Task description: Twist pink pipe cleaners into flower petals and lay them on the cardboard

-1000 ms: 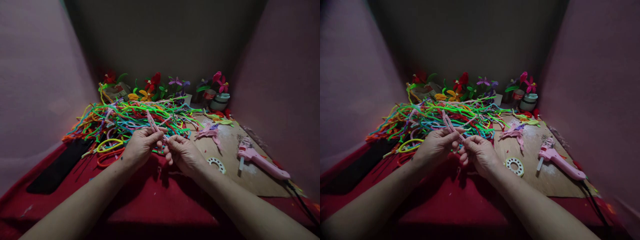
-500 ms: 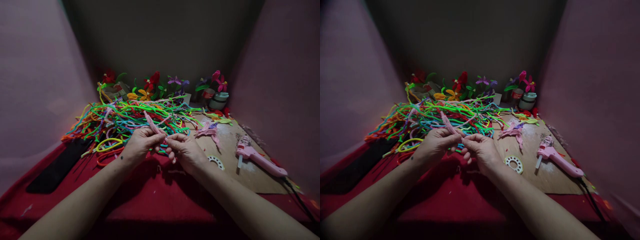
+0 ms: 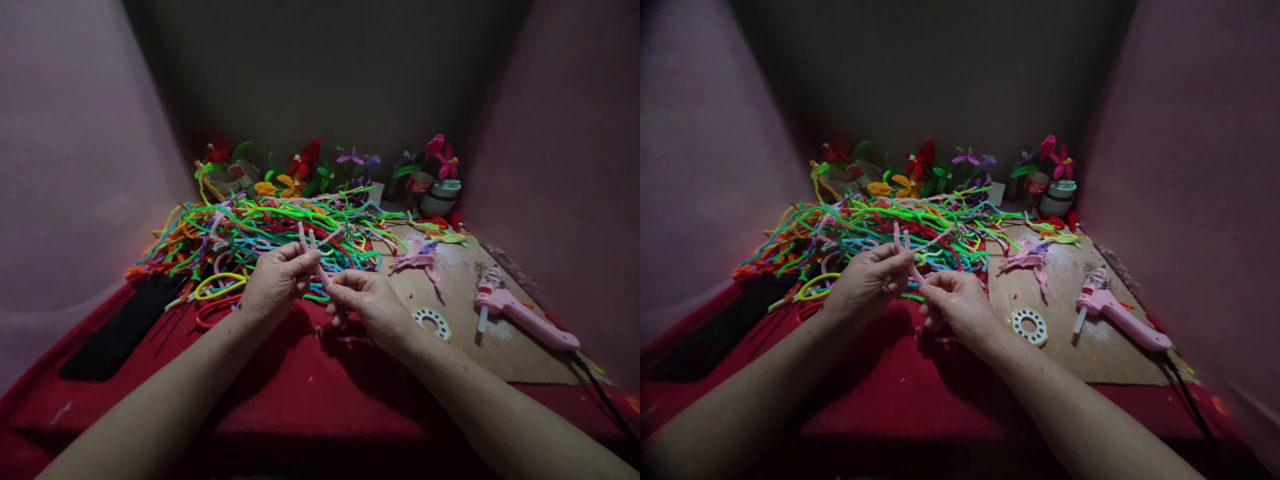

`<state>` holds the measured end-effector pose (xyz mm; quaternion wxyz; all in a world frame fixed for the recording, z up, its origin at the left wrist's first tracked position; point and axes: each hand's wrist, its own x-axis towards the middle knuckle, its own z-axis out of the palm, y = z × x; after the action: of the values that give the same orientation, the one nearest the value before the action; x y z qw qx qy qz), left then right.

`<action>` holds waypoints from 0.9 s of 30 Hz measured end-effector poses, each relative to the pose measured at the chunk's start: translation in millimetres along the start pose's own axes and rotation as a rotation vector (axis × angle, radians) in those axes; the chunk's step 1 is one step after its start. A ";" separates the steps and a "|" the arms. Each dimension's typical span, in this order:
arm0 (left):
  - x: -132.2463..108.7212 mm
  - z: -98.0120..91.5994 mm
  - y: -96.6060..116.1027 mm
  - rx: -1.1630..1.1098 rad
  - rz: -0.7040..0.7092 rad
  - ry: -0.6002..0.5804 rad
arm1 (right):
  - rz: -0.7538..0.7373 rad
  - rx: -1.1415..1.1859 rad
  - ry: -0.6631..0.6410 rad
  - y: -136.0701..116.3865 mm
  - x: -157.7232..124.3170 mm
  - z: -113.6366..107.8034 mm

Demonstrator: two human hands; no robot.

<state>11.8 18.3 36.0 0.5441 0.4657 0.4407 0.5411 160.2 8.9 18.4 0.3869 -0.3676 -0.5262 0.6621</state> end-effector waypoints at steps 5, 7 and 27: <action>-1.5 2.9 -5.2 -0.020 -0.027 -0.025 | -0.067 0.033 -0.039 -0.4 3.0 -1.2; -2.8 3.9 -6.8 0.004 -0.045 -0.030 | -0.056 0.065 -0.042 1.3 4.1 -1.4; -4.9 -4.1 3.7 0.579 0.216 -0.192 | 0.072 0.231 0.030 6.9 10.7 -9.1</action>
<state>7.0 13.4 38.7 0.3675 0.6943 0.4708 0.4015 162.9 21.3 9.2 0.4105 -0.3490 -0.4269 0.7263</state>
